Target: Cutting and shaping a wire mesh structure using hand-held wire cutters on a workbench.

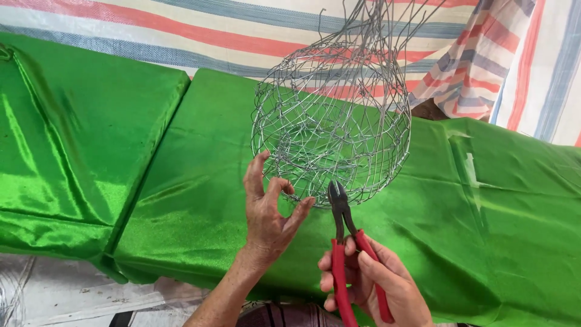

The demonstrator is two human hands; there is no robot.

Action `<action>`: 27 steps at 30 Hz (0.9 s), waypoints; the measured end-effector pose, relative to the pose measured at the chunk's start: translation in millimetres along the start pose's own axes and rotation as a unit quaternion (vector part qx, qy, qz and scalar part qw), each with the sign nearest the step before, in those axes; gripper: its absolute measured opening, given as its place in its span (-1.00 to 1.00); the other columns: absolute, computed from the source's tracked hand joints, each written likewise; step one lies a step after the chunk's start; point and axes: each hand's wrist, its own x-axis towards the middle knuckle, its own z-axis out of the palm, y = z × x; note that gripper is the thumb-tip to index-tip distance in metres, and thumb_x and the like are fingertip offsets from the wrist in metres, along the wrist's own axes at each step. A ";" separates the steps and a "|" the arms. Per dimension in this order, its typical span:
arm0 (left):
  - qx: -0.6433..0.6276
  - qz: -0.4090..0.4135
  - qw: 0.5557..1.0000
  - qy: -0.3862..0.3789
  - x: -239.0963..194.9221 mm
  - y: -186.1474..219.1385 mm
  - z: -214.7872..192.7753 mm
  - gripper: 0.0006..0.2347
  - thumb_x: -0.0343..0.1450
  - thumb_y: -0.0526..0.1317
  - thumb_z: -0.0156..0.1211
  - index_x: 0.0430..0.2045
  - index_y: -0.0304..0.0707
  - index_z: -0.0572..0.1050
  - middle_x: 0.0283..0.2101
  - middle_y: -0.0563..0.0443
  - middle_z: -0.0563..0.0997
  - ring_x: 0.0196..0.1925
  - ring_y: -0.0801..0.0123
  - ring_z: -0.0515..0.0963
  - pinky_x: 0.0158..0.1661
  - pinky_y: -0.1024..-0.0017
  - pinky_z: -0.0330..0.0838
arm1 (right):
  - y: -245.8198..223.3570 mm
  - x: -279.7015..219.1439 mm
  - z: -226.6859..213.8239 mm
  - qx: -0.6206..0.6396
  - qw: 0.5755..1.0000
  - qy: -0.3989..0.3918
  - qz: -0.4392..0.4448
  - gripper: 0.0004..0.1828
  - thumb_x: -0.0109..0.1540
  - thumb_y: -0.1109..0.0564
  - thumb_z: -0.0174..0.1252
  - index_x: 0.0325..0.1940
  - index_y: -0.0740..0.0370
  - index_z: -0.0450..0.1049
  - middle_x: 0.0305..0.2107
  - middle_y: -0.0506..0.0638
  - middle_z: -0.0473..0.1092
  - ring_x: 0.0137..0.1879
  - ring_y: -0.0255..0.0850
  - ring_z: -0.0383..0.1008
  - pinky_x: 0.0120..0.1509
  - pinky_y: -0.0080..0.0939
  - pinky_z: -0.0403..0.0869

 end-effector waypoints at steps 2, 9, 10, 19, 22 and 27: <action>-0.006 -0.001 1.000 -0.003 0.9 2.0 -2.6 -0.66 0.48 0.14 0.15 -0.41 -0.16 0.47 0.53 -0.30 0.05 0.58 -0.15 0.10 0.47 -0.26 0.04 | 0.7 1.5 -0.4 -0.004 1.000 0.011 0.002 -0.81 0.36 0.11 -0.02 -0.08 0.32 0.31 -0.13 0.56 0.45 -0.15 0.24 0.61 -0.22 0.24 0.67; -0.012 0.014 1.000 -0.019 7.7 -2.8 -6.1 -0.65 0.47 0.13 0.16 -0.44 -0.17 0.45 0.49 -0.33 0.11 0.53 -0.18 0.16 0.41 -0.26 0.17 | -5.6 11.7 1.4 -0.031 0.999 -0.009 -0.015 -0.85 0.37 0.15 -0.01 -0.12 0.32 0.29 -0.20 0.45 0.47 -0.26 0.07 0.57 -0.36 -0.02 0.60; -0.011 0.014 1.000 -0.019 9.6 -2.4 -7.6 -0.65 0.47 0.13 0.16 -0.44 -0.17 0.45 0.49 -0.33 0.11 0.53 -0.18 0.16 0.41 -0.26 0.17 | -7.8 13.5 0.4 -0.031 0.999 -0.009 -0.015 -0.85 0.37 0.15 -0.01 -0.12 0.32 0.29 -0.20 0.45 0.47 -0.26 0.07 0.57 -0.36 -0.02 0.60; -0.013 0.008 0.999 -0.039 14.3 -1.9 -11.7 -0.65 0.47 0.13 0.16 -0.44 -0.18 0.42 0.47 -0.35 0.14 0.52 -0.17 0.19 0.34 -0.24 0.29 | -13.0 24.5 -18.2 -0.133 0.991 0.007 -0.025 -0.76 0.36 0.21 0.01 -0.03 0.51 0.31 -0.28 0.41 0.52 -0.39 0.04 0.59 -0.50 -0.07 0.61; -0.021 0.005 0.999 -0.046 14.5 -2.1 -12.6 -0.66 0.46 0.10 0.21 -0.43 -0.19 0.41 0.46 -0.35 0.16 0.51 -0.19 0.21 0.29 -0.17 0.36 | -13.9 24.2 -16.9 -0.202 0.978 0.032 -0.040 -0.76 0.35 0.15 0.04 -0.11 0.46 0.36 -0.30 0.39 0.56 -0.40 0.02 0.61 -0.48 -0.05 0.65; -0.023 0.004 0.999 -0.041 14.0 3.8 -11.4 -0.66 0.47 0.10 0.19 -0.43 -0.20 0.42 0.45 -0.37 0.14 0.53 -0.16 0.17 0.34 -0.17 0.29 | -15.5 14.9 -9.0 -0.087 0.995 -0.040 -0.034 -0.81 0.39 0.15 -0.03 -0.10 0.38 0.29 -0.19 0.46 0.47 -0.24 0.07 0.59 -0.32 -0.04 0.63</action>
